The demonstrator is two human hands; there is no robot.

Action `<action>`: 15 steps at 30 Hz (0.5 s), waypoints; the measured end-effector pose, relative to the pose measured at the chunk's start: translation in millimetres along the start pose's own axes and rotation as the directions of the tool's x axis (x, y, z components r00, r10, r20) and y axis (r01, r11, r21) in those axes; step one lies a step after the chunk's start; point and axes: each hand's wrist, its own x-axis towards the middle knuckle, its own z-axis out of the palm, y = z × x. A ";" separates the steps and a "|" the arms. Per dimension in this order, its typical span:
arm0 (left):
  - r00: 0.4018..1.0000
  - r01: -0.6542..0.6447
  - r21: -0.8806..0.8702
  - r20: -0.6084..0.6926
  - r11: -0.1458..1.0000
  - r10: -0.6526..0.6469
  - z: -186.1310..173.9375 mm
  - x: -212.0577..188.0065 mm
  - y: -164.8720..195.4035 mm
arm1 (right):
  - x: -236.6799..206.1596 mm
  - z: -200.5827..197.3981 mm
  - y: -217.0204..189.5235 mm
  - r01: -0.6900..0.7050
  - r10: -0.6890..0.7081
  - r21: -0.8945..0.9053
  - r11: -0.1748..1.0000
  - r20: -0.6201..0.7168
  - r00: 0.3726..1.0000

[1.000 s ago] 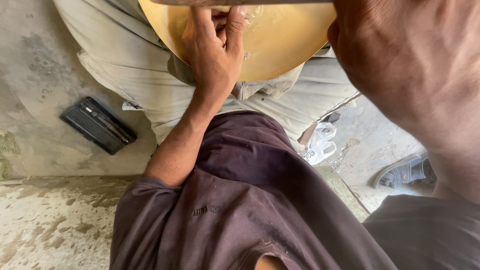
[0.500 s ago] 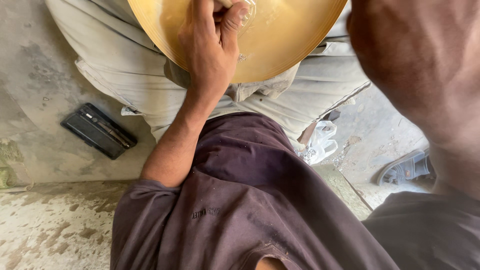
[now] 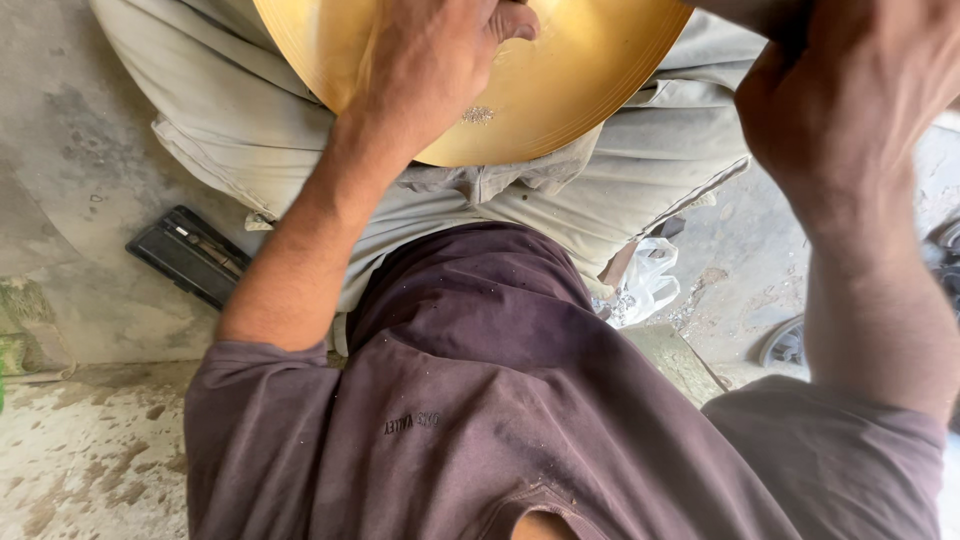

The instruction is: The person sits cross-legged on the floor with a round brass disc on their lap and decorates its surface, holding a small punch against the metal and striking it with a wooden mallet to emboss a pattern, repositioning the punch repeatedly across the design.

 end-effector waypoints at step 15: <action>0.929 -0.183 0.162 0.350 0.970 0.116 -13.2 32.4 16.3 | -45.9 19.1 -63.6 -0.391 0.416 0.326 0.861 -0.007 0.909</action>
